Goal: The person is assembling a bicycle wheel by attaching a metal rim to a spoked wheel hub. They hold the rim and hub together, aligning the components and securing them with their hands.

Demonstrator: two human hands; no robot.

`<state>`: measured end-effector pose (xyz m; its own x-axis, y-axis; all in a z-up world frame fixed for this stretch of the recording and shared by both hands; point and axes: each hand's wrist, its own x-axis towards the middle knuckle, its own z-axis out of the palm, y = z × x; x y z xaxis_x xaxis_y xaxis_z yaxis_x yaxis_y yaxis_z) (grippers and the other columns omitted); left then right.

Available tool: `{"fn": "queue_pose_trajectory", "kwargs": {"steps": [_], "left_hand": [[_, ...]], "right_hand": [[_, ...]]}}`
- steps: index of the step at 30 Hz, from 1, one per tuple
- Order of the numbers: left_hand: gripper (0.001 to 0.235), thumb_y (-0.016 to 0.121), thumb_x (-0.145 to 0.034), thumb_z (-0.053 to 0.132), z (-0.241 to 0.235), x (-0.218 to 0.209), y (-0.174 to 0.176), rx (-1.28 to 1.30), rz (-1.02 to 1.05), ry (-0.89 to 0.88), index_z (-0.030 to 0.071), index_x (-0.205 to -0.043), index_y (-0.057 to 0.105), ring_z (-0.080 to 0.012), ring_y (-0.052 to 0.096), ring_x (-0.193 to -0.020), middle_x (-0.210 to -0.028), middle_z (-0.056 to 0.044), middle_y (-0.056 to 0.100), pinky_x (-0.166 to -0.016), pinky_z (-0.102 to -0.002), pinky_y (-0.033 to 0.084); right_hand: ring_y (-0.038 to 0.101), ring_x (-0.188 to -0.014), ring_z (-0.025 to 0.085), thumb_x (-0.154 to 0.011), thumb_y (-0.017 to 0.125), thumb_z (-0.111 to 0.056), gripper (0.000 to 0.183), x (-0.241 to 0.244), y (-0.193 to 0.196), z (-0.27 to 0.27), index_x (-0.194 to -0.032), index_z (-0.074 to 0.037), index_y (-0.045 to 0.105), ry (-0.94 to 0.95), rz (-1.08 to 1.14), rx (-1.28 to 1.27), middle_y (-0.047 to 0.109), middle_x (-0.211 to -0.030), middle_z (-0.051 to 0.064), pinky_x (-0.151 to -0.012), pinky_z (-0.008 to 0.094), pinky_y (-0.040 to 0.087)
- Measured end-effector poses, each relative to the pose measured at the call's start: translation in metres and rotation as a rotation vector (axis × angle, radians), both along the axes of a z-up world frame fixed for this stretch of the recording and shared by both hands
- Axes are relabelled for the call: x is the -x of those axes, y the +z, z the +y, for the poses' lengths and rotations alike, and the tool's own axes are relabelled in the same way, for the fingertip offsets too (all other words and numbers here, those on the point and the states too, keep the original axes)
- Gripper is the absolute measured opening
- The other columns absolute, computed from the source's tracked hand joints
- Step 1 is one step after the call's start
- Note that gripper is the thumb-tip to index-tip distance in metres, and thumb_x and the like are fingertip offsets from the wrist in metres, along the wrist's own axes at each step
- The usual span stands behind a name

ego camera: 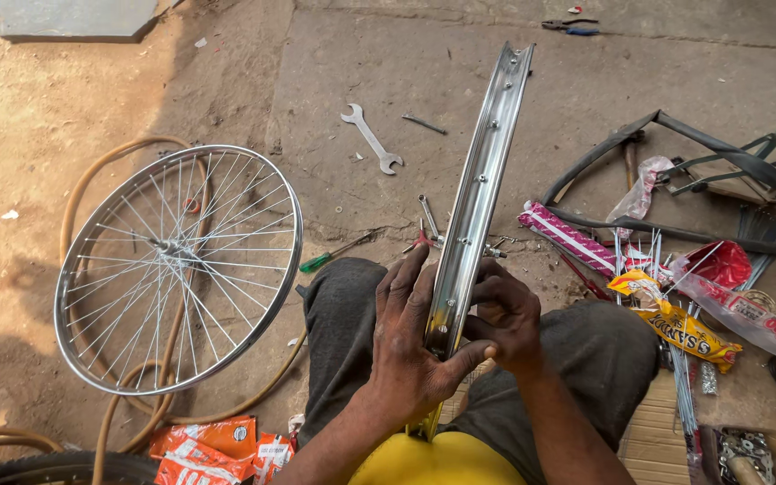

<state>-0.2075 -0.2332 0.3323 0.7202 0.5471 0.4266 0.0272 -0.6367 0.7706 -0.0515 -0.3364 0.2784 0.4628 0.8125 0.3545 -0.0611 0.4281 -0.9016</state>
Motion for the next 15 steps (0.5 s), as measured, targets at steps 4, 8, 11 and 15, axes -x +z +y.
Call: {"fn": "queue_pose_trajectory", "kwargs": {"steps": [4, 8, 11, 15], "left_hand": [[0.1, 0.083, -0.082, 0.054, 0.003, -0.022, 0.013, 0.048, -0.042, -0.069, 0.002, -0.156, 0.041, -0.0459, 0.037, -0.153, -0.159, -0.026, 0.043, -0.124, -0.06, 0.037], [0.093, 0.087, -0.082, 0.037, 0.009, -0.04, 0.017, 0.126, -0.08, -0.132, 0.001, -0.155, 0.042, -0.0431, 0.041, -0.15, -0.158, -0.025, 0.045, -0.124, -0.057, 0.039], [0.089, 0.087, -0.079, 0.025, 0.016, -0.055, 0.013, 0.09, -0.08, -0.144, -0.001, -0.152, 0.042, -0.0437, 0.043, -0.146, -0.155, -0.025, 0.048, -0.121, -0.056, 0.04], [0.085, 0.082, -0.08, 0.017, 0.012, -0.067, 0.011, 0.105, -0.086, -0.188, -0.003, -0.152, 0.041, -0.0428, 0.047, -0.142, -0.149, -0.025, 0.051, -0.121, -0.056, 0.041]], "right_hand": [[0.064, -0.114, 0.016, -0.089, 0.076, 0.007, 0.022, -0.016, -0.006, -0.008, -0.11, 0.002, 0.069, -0.163, 0.078, -0.006, 0.066, -0.129, 0.015, -0.099, 0.032, 0.053], [0.064, -0.115, 0.015, -0.092, 0.077, 0.005, 0.023, -0.042, -0.011, -0.01, -0.111, 0.002, 0.066, -0.23, 0.12, 0.001, 0.066, -0.134, 0.017, -0.1, 0.031, 0.052], [0.071, -0.114, 0.02, -0.094, 0.074, 0.001, 0.024, -0.057, -0.012, 0.001, -0.117, 0.001, 0.066, -0.437, 0.097, -0.115, 0.067, -0.131, 0.015, -0.103, 0.036, 0.057], [0.068, -0.107, 0.013, -0.099, 0.068, 0.002, 0.017, -0.073, -0.014, 0.02, -0.115, -0.001, 0.063, -0.473, -0.129, -0.013, 0.069, -0.128, 0.012, -0.092, 0.028, 0.058]]}}
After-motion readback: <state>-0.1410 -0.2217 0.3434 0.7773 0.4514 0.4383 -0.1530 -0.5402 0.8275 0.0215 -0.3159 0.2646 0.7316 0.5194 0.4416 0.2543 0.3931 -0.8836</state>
